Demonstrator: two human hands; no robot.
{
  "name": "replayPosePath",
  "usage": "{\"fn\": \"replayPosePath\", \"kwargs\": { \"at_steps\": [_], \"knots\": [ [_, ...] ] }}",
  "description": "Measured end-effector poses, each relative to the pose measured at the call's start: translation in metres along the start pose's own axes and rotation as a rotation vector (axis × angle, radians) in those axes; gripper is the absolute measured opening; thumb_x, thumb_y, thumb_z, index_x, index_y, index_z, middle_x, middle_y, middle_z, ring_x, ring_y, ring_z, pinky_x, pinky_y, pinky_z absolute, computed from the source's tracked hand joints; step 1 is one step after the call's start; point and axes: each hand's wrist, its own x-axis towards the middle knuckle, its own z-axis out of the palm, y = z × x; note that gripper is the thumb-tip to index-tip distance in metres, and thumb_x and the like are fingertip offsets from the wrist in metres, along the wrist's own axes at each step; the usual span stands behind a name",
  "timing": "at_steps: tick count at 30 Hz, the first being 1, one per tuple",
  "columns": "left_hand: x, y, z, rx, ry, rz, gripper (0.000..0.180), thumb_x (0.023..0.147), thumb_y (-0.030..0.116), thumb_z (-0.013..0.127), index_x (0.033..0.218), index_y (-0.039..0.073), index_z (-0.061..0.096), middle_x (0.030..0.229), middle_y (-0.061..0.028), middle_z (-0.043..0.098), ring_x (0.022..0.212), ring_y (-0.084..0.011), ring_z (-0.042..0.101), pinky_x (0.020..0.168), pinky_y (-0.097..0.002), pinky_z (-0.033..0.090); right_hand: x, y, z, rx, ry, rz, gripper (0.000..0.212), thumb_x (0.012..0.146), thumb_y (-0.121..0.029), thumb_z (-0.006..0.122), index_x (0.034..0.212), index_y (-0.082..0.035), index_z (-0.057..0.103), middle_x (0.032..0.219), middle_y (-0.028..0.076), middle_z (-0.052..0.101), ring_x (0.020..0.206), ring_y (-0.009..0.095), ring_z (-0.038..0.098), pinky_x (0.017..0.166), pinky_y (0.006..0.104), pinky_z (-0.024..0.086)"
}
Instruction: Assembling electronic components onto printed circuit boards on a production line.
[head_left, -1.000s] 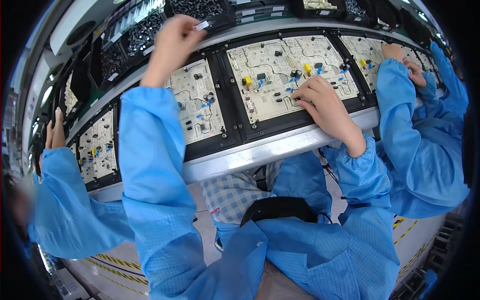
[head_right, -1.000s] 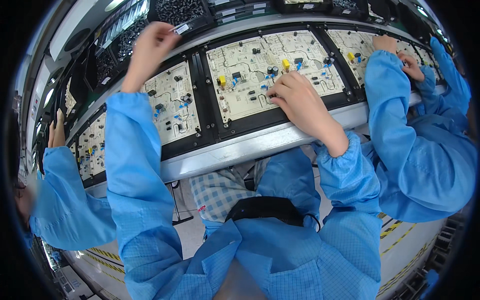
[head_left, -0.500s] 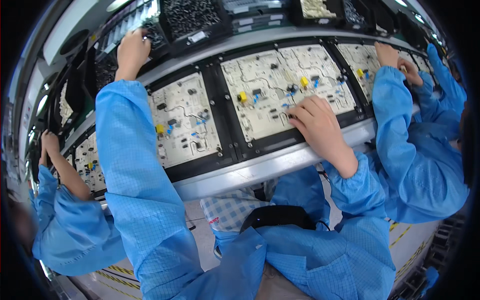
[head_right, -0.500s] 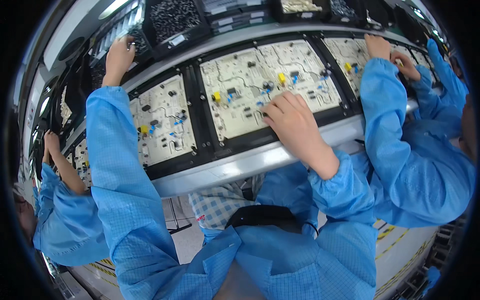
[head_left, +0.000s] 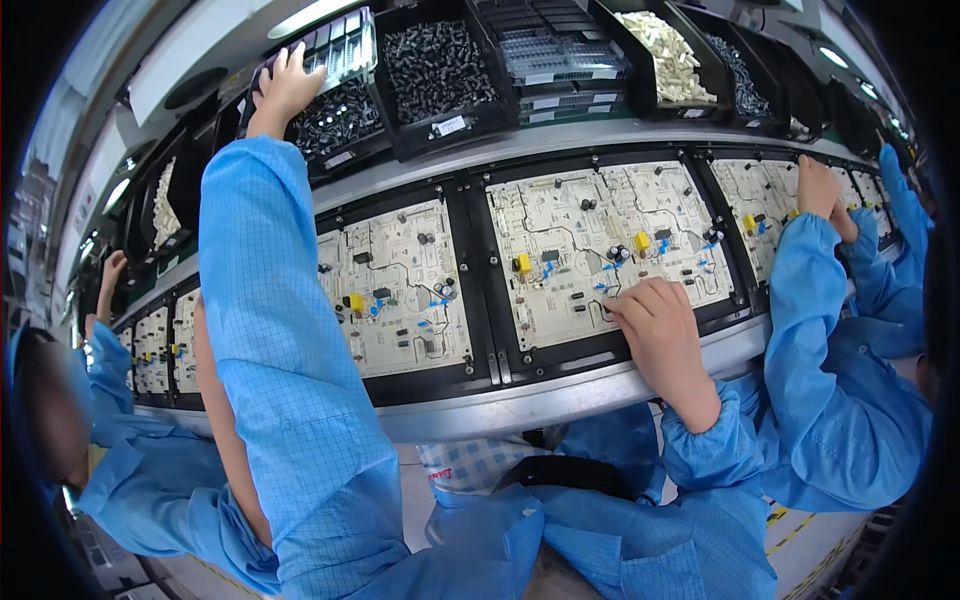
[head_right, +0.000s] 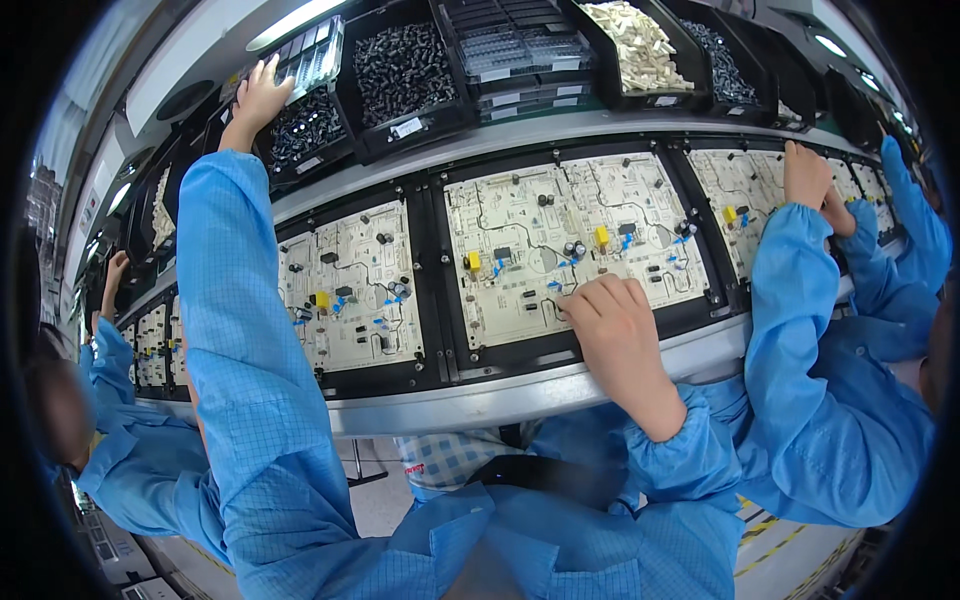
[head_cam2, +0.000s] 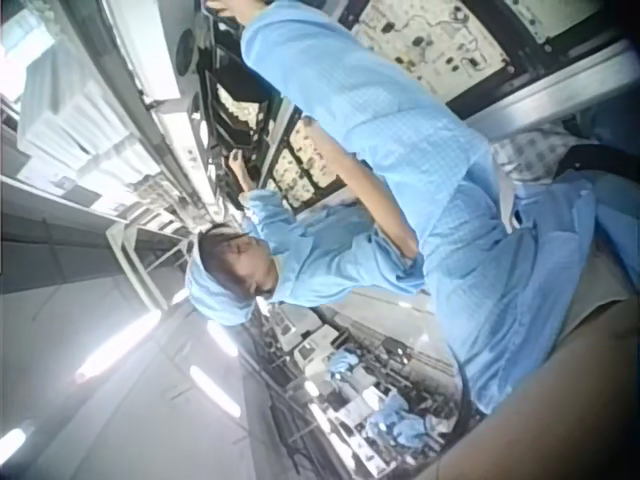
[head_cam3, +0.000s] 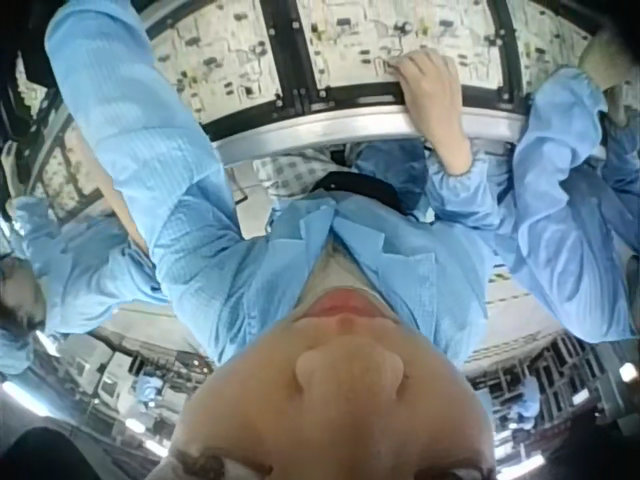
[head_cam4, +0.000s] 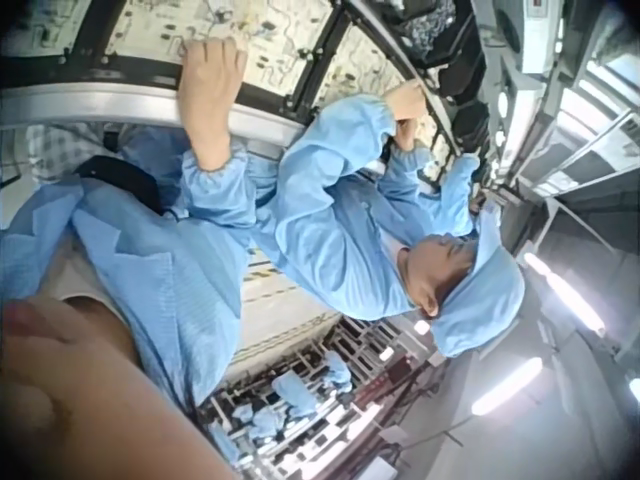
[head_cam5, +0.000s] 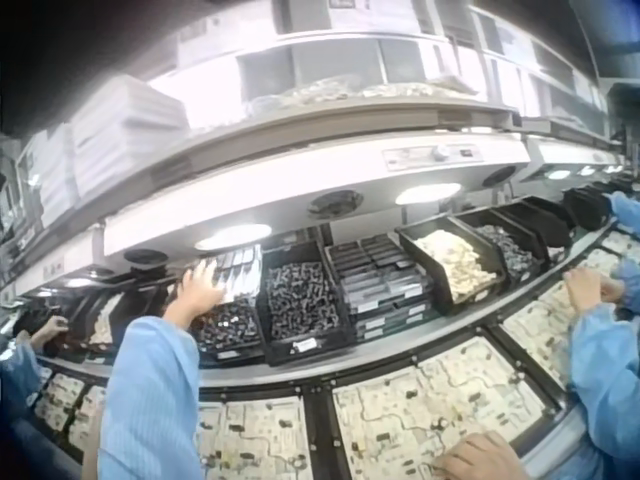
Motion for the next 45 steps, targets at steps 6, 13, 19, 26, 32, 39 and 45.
{"fn": "replayPosePath", "kwargs": {
  "at_steps": [6, 13, 19, 26, 32, 39, 45],
  "knots": [
    [0.012, -0.016, -0.008, 0.019, -0.157, -0.008, 0.073, 0.083, 0.057, 0.042, 0.147, 0.027, 0.025, 0.155, -0.0031, 0.019, 0.139, -0.0390, 0.019, 0.109, -0.0588, 0.014, 0.002, -0.001, 0.004, 0.052, 0.026, -0.006, 0.019, 0.071, -0.002, 0.067, 0.089, -0.004, 0.065, 0.082, 0.007, 0.059, 0.085, 0.025, 0.055, 0.077, 0.0358, 0.042],
    [0.019, -0.013, -0.012, 0.107, 0.072, 0.125, 0.038, 0.091, 0.033, 0.046, 0.124, 0.017, 0.055, 0.131, -0.0094, 0.052, 0.119, -0.0330, 0.050, 0.097, -0.0529, 0.038, -0.003, 0.001, 0.005, 0.052, 0.070, -0.001, 0.021, 0.071, -0.001, 0.067, 0.092, -0.004, 0.065, 0.082, 0.007, 0.059, 0.085, 0.025, 0.055, 0.077, 0.0360, 0.042],
    [0.048, -0.027, -0.015, 0.033, 0.114, 0.215, 0.018, 0.082, 0.012, 0.059, 0.100, 0.012, 0.063, 0.110, -0.0123, 0.063, 0.103, -0.0307, 0.059, 0.085, -0.0438, 0.046, 0.000, 0.002, -0.003, 0.051, 0.008, -0.050, 0.026, 0.071, -0.005, 0.070, 0.097, -0.004, 0.064, 0.083, 0.007, 0.058, 0.083, 0.025, 0.055, 0.076, 0.0362, 0.041],
    [0.056, -0.024, -0.035, 0.035, -0.111, 0.261, 0.018, 0.081, 0.019, 0.067, 0.095, 0.007, 0.067, 0.096, -0.0114, 0.064, 0.093, -0.0276, 0.062, 0.081, -0.0391, 0.048, 0.040, -0.005, -0.042, 0.002, 0.068, -0.072, 0.033, 0.071, -0.009, 0.073, 0.102, -0.004, 0.062, 0.080, 0.009, 0.056, 0.078, 0.027, 0.054, 0.071, 0.0367, 0.041],
    [0.051, -0.041, -0.027, -0.078, 0.032, 0.328, 0.025, 0.081, 0.027, 0.069, 0.097, 0.008, 0.068, 0.094, -0.0082, 0.068, 0.089, -0.0218, 0.065, 0.079, -0.0349, 0.049, 0.095, 0.003, -0.055, -0.043, 0.116, -0.162, 0.027, 0.073, -0.004, 0.070, 0.099, -0.005, 0.064, 0.076, 0.008, 0.056, 0.075, 0.027, 0.056, 0.068, 0.0377, 0.043],
    [0.045, -0.054, -0.026, -0.454, 0.096, 0.291, 0.026, 0.079, 0.031, 0.070, 0.094, 0.010, 0.073, 0.086, -0.0080, 0.071, 0.082, -0.0191, 0.068, 0.075, -0.0291, 0.050, 0.186, 0.022, -0.024, -0.001, 0.151, -0.281, 0.015, 0.081, -0.007, 0.063, 0.095, -0.003, 0.062, 0.087, 0.012, 0.062, 0.079, 0.029, 0.059, 0.072, 0.0374, 0.047],
    [-0.004, 0.012, -0.075, -0.533, 0.218, 0.315, 0.025, 0.083, 0.027, 0.068, 0.098, 0.007, 0.072, 0.086, -0.0109, 0.071, 0.079, -0.0189, 0.068, 0.074, -0.0297, 0.051, 0.293, 0.036, 0.058, 0.006, -0.008, -0.353, 0.016, 0.082, -0.009, 0.059, 0.096, -0.001, 0.059, 0.095, 0.016, 0.062, 0.092, 0.033, 0.059, 0.079, 0.0403, 0.048]
  ]
}}
